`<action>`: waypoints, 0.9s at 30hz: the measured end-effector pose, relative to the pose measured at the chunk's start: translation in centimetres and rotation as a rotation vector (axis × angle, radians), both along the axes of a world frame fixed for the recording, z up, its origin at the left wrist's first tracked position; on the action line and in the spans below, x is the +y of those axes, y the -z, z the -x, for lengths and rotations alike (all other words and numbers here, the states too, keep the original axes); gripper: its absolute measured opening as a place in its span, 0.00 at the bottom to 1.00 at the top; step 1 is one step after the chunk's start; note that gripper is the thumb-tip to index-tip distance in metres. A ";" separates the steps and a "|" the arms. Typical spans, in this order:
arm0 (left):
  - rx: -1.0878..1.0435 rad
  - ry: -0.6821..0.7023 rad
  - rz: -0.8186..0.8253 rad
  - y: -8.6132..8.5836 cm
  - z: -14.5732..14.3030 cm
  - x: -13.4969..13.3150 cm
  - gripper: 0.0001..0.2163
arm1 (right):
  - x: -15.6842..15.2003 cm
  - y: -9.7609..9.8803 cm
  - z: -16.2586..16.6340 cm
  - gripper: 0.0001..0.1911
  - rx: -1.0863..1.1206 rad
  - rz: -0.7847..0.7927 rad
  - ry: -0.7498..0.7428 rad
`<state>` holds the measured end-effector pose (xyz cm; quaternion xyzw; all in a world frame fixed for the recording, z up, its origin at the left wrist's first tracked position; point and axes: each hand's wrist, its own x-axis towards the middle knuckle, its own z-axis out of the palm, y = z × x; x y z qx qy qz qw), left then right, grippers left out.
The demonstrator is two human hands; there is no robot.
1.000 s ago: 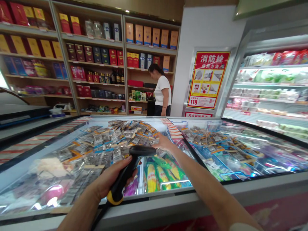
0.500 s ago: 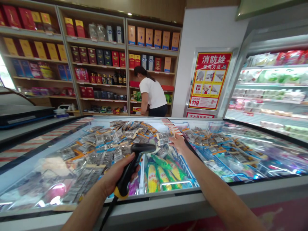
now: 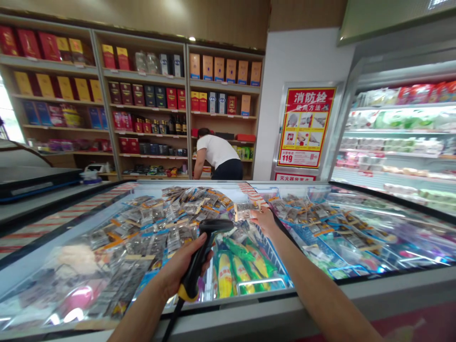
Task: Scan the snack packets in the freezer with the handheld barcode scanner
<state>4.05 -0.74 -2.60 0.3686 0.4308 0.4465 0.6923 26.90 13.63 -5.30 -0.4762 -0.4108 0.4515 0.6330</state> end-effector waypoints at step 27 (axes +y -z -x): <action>0.002 -0.034 -0.008 -1.6 -2.3 0.7 0.12 | -0.1 -0.3 0.0 0.13 0.082 -0.089 0.018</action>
